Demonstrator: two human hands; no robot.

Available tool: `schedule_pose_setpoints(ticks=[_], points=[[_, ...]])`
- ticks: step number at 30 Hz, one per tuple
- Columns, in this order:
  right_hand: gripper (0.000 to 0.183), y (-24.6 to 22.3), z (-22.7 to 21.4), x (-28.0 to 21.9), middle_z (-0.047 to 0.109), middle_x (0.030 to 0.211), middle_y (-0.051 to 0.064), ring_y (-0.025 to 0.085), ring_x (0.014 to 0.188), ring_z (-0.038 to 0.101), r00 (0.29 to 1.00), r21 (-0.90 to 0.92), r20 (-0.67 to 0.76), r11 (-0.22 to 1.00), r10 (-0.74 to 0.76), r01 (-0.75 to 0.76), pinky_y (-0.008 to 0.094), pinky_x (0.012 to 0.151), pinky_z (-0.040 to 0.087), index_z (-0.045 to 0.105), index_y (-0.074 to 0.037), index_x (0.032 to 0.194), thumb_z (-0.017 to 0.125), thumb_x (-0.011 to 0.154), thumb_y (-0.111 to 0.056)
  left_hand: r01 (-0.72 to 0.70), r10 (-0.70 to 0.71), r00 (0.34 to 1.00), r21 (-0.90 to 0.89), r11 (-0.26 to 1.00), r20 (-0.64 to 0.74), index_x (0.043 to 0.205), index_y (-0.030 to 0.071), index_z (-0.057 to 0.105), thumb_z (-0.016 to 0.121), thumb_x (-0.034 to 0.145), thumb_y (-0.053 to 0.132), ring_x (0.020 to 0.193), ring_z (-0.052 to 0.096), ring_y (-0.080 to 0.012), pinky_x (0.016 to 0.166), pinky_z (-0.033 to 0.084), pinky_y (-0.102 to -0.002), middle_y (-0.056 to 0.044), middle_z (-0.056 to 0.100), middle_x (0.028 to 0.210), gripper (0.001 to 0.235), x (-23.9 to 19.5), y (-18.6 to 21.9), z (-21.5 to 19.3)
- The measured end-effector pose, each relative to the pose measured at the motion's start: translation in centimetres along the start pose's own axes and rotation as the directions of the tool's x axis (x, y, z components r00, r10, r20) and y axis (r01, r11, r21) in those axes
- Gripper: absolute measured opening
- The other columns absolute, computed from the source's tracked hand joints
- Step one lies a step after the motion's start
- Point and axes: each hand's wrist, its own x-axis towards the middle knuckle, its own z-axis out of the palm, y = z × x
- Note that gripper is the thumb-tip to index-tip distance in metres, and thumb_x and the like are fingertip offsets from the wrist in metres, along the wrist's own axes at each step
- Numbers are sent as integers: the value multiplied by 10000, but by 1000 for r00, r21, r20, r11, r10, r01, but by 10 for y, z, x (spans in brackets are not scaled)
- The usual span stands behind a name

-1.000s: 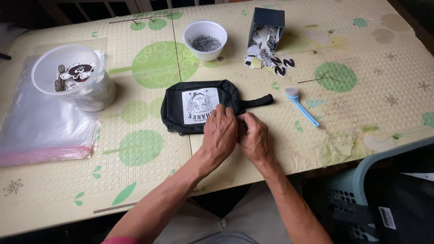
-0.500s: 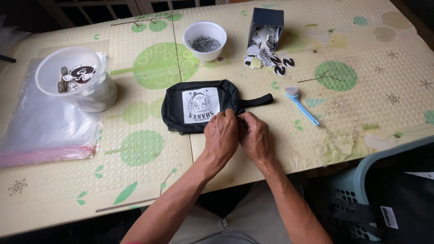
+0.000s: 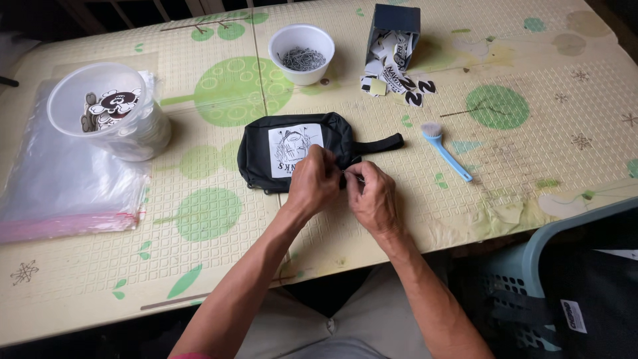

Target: The person attaches a small metal pin to a black fabric bag and then places a cartoon character sticker over the pin. They then place the decorated bag into a clear plastic zip-lock bag and seal it.

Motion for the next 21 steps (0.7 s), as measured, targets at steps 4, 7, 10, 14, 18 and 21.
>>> schedule_pose_setpoints(ticks=[4,7,10,14,18,21], points=[[15,-4,1,-2,687,834,97,313,828,725,998,-61,-9,996,-61,61,396,725,591,676,-95,938,679,951,-102,33,-27,997,-79,996,71,1029,66,603,700,838,91,927,737,-436,800,569,-534,-171,743,888,216,-6,13,-14],[24,-7,1,-3,662,866,94,314,848,721,993,-94,-4,989,-116,115,398,736,592,651,-84,950,657,956,-61,4,2,997,-81,997,72,1037,58,607,706,852,97,930,726,-454,774,558,-550,-179,741,887,213,-7,9,-12],[54,-15,-2,-2,628,910,77,307,887,712,989,-148,-13,978,-147,143,391,769,592,626,-80,952,626,963,-28,26,-17,996,-103,994,88,1056,54,625,706,885,88,948,736,-421,788,569,-527,-177,746,920,192,-8,9,-13],[56,-11,1,-2,570,1035,74,327,943,689,985,-147,-35,975,-171,165,402,785,589,591,-66,932,632,961,-39,-3,15,996,-125,992,92,1055,53,620,715,889,99,966,719,-450,792,557,-550,-193,745,930,197,-7,5,-13],[73,-1,7,-4,540,1058,68,331,947,689,986,-150,-1,974,-169,167,403,776,584,552,-74,927,601,962,-33,-19,34,995,-156,988,93,1055,48,613,704,900,102,977,713,-461,810,552,-551,-201,743,938,187,-12,10,-16],[80,-4,5,-3,532,1065,62,329,963,687,988,-174,16,972,-157,157,402,782,580,544,-81,923,600,961,-40,-25,42,994,-168,985,101,1060,50,620,687,913,111,985,711,-462,814,547,-554,-196,748,947,173,-15,13,-19]])
